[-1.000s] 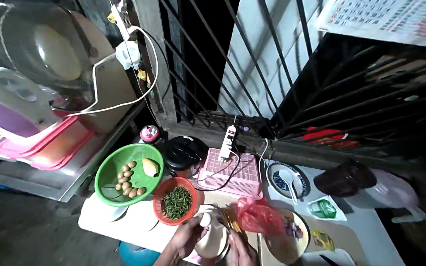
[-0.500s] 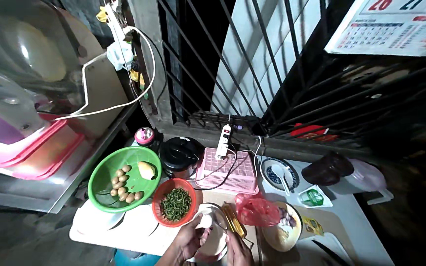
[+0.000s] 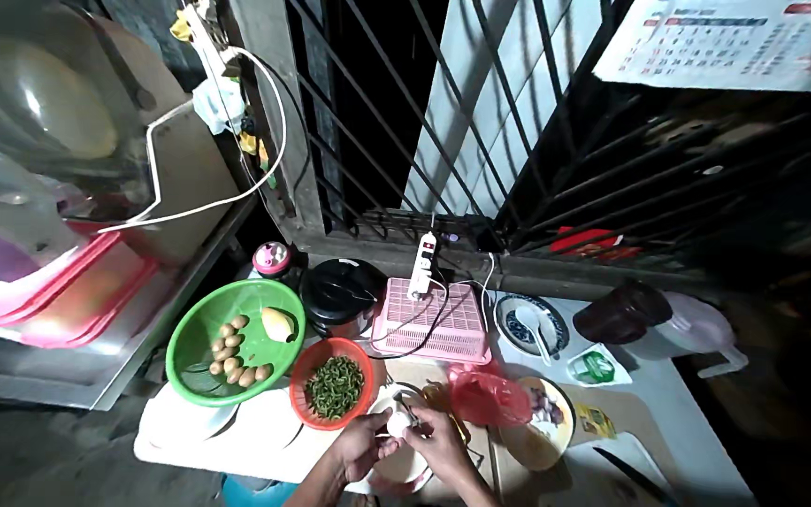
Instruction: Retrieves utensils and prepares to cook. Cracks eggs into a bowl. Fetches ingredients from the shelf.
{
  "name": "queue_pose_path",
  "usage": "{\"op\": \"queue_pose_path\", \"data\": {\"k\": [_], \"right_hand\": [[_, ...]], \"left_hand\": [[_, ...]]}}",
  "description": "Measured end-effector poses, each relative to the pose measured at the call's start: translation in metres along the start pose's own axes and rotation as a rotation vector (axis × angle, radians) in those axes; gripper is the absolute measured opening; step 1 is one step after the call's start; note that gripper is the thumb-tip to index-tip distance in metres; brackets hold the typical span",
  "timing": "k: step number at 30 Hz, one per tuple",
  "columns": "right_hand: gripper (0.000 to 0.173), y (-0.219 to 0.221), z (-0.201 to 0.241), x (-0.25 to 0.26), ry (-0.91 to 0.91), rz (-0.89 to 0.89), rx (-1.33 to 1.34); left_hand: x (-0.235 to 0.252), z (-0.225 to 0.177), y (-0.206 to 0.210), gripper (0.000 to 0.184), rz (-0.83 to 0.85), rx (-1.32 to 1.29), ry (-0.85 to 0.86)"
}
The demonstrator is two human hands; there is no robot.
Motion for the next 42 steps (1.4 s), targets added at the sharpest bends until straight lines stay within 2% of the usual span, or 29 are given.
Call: {"op": "queue_pose_path", "data": {"k": [6,13,18,27,31,36,42], "right_hand": [[0.038,0.003,-0.019,0.008,0.046,0.0,0.003],[0.039,0.012,-0.028,0.01,0.086,-0.005,-0.065],[0.038,0.014,-0.042,0.012,0.119,-0.04,-0.088],[0.035,0.013,-0.052,0.012,0.193,-0.102,-0.204],[0.037,0.014,-0.059,0.014,0.202,-0.132,-0.191],[0.039,0.014,-0.065,0.017,0.207,-0.166,-0.146],[0.038,0.015,-0.072,0.021,0.171,-0.204,-0.143]], "left_hand": [[0.0,-0.025,0.004,0.036,0.114,0.471,0.232],[0.007,-0.024,0.003,0.04,0.176,0.755,0.313],[0.01,-0.023,0.0,0.037,0.149,0.917,0.364],[0.02,-0.013,-0.003,0.038,-0.001,0.969,0.468],[0.028,-0.006,-0.005,0.042,-0.025,0.949,0.453],[0.035,-0.005,-0.011,0.04,-0.038,0.956,0.567],[0.042,-0.006,-0.013,0.039,-0.05,1.013,0.624]]}}
Point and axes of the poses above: each hand's wrist, its own x-axis towards the middle knuckle, its own y-axis out of the palm, z = x × y, the point moved 10 cm from there along x, towards the middle knuckle, and after that the axes turned 5 degrees about y, right-handed, at the moved point
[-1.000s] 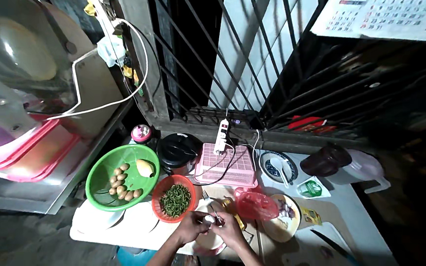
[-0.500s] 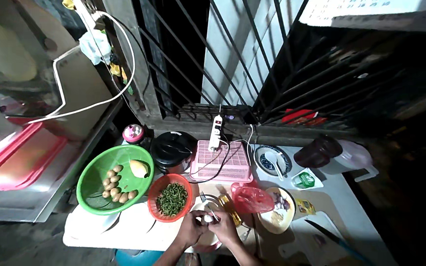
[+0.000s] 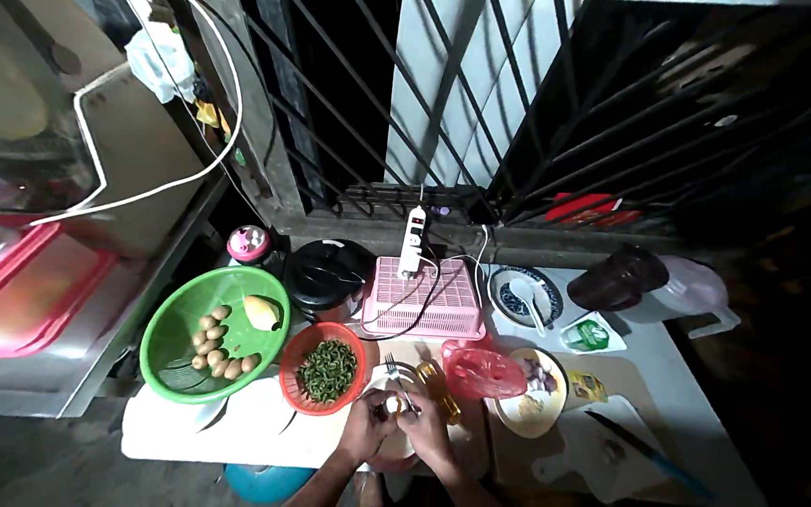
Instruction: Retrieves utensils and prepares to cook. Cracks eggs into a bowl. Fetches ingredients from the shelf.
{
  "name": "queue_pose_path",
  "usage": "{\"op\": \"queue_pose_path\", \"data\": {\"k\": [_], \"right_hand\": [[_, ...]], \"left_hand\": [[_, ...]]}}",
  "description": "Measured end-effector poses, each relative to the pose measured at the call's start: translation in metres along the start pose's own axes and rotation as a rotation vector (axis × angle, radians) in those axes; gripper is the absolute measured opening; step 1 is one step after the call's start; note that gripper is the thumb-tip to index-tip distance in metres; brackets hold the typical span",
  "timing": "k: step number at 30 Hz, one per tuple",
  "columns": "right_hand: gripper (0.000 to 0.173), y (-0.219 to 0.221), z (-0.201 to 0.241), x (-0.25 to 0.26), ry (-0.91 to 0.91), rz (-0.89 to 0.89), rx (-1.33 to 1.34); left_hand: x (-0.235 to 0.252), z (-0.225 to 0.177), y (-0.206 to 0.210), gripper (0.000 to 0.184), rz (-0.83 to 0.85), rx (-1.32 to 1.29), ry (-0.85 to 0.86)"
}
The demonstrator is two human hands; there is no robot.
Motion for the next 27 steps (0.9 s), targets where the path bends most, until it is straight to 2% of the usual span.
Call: {"op": "queue_pose_path", "data": {"k": [5,9,15,23,27], "right_hand": [[0.038,0.006,-0.003,0.006,-0.033,0.097,-0.071],[0.044,0.004,-0.005,0.009,-0.079,0.156,-0.172],[0.042,-0.008,-0.02,0.008,-0.1,0.014,-0.246],[0.043,-0.011,-0.012,-0.004,-0.062,-0.007,-0.265],[0.043,-0.009,-0.007,-0.007,-0.069,0.002,-0.269]], "left_hand": [[0.005,0.001,0.004,0.043,0.079,0.103,0.04],[0.005,0.001,0.002,0.046,0.163,0.309,0.032],[-0.006,0.007,-0.006,0.048,0.165,0.449,-0.058],[-0.023,-0.014,-0.002,0.044,0.095,0.458,-0.067],[-0.026,-0.003,0.001,0.042,0.147,0.489,-0.145]]}}
Point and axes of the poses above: each hand's wrist, its own x-axis towards the middle knuckle, its own y-axis out of the palm, z = x × y, the point moved 10 cm from there along x, towards the middle knuckle, and after that the axes turned 5 degrees about y, right-handed, at the moved point
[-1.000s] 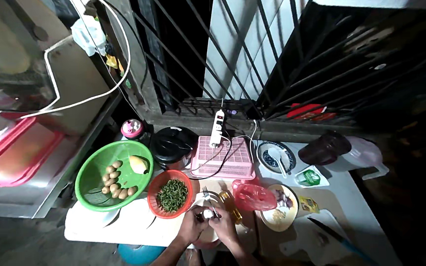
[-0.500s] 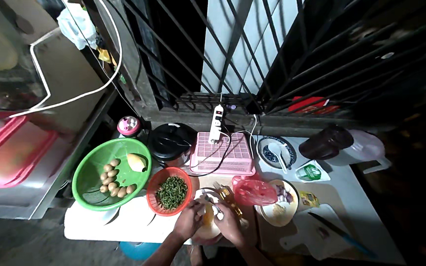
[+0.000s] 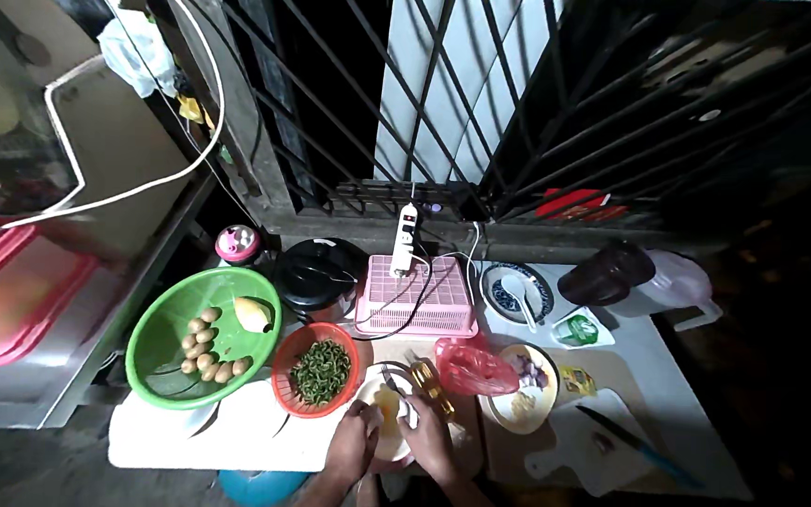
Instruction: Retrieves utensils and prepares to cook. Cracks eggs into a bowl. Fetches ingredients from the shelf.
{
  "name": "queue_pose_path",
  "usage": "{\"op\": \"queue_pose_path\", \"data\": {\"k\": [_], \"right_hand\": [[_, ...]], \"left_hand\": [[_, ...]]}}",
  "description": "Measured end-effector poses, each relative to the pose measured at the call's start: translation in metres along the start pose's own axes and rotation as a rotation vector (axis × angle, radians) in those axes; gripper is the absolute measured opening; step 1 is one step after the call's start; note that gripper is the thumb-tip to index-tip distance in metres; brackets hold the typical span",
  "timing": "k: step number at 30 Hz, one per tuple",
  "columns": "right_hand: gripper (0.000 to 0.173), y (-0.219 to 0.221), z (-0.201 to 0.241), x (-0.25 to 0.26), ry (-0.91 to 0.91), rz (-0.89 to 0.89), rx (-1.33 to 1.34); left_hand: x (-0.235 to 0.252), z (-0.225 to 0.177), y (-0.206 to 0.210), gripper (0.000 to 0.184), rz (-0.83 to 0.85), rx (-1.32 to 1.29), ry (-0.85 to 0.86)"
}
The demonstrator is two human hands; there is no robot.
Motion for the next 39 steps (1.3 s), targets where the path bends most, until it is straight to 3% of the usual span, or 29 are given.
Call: {"op": "queue_pose_path", "data": {"k": [7,10,18,24,29,31,34,36,39], "right_hand": [[0.048,-0.003,0.002,0.006,0.006,0.004,0.033],[0.047,0.0,-0.002,0.003,0.023,0.029,0.067],[0.044,0.007,-0.003,0.013,0.056,0.094,0.383],[0.045,0.016,0.006,0.011,0.058,0.174,0.444],[0.041,0.013,0.01,0.003,-0.007,0.232,0.394],[0.045,0.002,0.007,0.004,-0.045,0.23,0.364],[0.035,-0.048,-0.007,0.008,-0.104,0.042,0.403],[0.023,-0.089,-0.029,0.014,-0.111,-0.092,0.42],[0.021,-0.141,-0.072,0.029,-0.072,-0.167,0.433]], "left_hand": [[0.005,-0.006,-0.001,0.038,0.059,0.08,-0.014],[0.002,-0.004,0.005,0.036,0.072,0.06,-0.107],[-0.004,0.017,0.007,0.061,-0.099,-0.326,-0.186],[-0.01,0.017,0.009,0.054,-0.291,-0.621,-0.152],[-0.009,0.012,0.019,0.054,-0.34,-0.717,-0.199],[-0.006,0.002,0.022,0.054,-0.342,-0.722,-0.19],[0.007,-0.023,0.025,0.053,-0.339,-0.672,-0.112],[0.024,-0.052,0.026,0.053,-0.334,-0.625,-0.023],[0.061,-0.116,0.033,0.048,-0.272,-0.547,0.153]]}}
Point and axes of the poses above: each hand's wrist, its own x-axis towards the middle knuckle, its own y-axis out of the palm, z = x × y, the point moved 10 cm from there along x, towards the middle knuckle, and after that the axes turned 5 degrees about y, right-handed, at the moved point
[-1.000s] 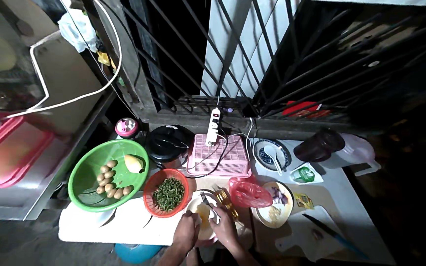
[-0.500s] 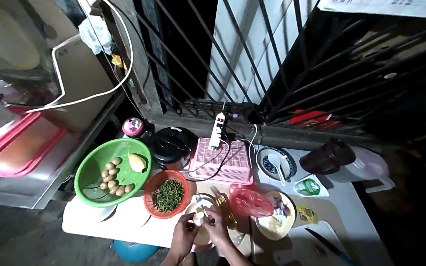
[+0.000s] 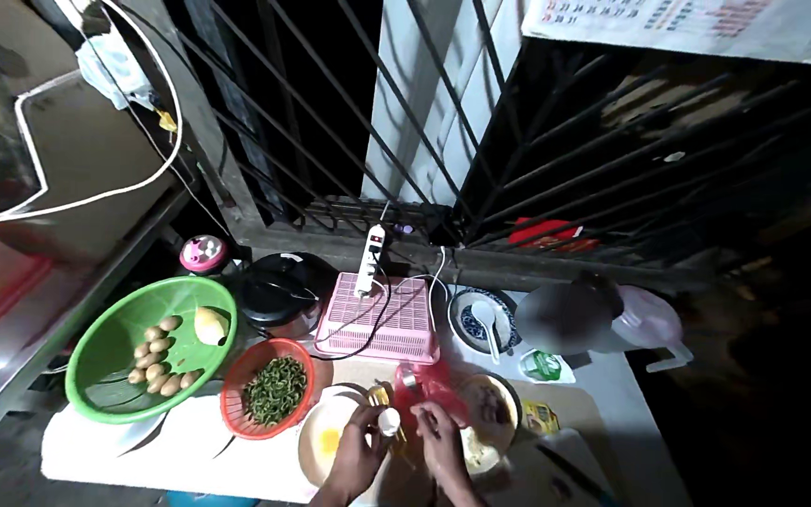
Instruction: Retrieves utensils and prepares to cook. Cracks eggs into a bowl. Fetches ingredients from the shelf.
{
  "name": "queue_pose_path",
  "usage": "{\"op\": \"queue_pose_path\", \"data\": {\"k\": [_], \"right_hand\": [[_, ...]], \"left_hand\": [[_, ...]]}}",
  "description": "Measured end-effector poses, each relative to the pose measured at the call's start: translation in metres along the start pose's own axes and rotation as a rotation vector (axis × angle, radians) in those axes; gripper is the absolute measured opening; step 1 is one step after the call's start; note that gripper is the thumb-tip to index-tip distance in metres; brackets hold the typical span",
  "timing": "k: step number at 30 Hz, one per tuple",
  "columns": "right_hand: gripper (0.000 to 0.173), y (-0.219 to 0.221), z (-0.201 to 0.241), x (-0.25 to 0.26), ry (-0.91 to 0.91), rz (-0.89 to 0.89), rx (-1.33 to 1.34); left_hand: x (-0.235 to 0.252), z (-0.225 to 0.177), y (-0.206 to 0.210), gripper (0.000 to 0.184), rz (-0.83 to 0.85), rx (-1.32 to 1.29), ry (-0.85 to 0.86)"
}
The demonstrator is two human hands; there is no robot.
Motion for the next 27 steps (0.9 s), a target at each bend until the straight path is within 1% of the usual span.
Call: {"op": "queue_pose_path", "data": {"k": [2,4,6,8,10,11,12,14,16,20,23,25,27], "right_hand": [[0.024,-0.029,-0.015,0.017,0.003,-0.01,0.0],[0.028,-0.048,-0.025,0.034,0.014,0.003,-0.046],[0.031,-0.058,-0.031,0.047,0.017,0.058,-0.099],[0.029,-0.059,-0.039,0.056,0.028,0.124,-0.135],[0.027,-0.057,-0.049,0.062,0.057,0.187,-0.177],[0.027,-0.056,-0.049,0.063,0.07,0.212,-0.208],[0.027,-0.056,-0.048,0.063,0.084,0.23,-0.251],[0.032,-0.057,-0.045,0.062,0.082,0.251,-0.322],[0.034,-0.053,-0.045,0.058,0.061,0.277,-0.359],[0.035,-0.039,-0.041,0.05,0.064,0.333,-0.388],[0.035,-0.031,-0.037,0.051,0.062,0.33,-0.367],[0.033,-0.029,-0.034,0.055,0.063,0.321,-0.361],[0.031,-0.03,-0.035,0.057,0.074,0.314,-0.346]], "left_hand": [[0.028,-0.024,0.038,0.052,0.122,0.097,0.067],[0.056,-0.034,0.076,0.052,0.228,0.229,0.076],[0.079,-0.03,0.105,0.053,0.313,0.373,0.005],[0.093,-0.02,0.119,0.058,0.377,0.518,-0.122],[0.102,-0.015,0.123,0.068,0.389,0.609,-0.202],[0.104,-0.016,0.122,0.068,0.376,0.631,-0.214],[0.105,-0.016,0.119,0.064,0.356,0.65,-0.22],[0.106,-0.009,0.113,0.045,0.322,0.699,-0.245],[0.103,0.003,0.11,0.035,0.306,0.767,-0.278],[0.101,0.018,0.103,0.04,0.289,0.901,-0.335],[0.107,0.019,0.096,0.044,0.273,0.919,-0.369],[0.112,0.018,0.093,0.044,0.25,0.912,-0.355],[0.114,0.019,0.093,0.049,0.235,0.915,-0.317]]}}
Point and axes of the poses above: each hand's wrist, its own x-axis towards the middle knuckle, its own y-axis out of the palm, z = x × y, the point moved 10 cm from there along x, towards the middle knuckle, and after that the axes turned 5 degrees about y, right-handed, at the moved point
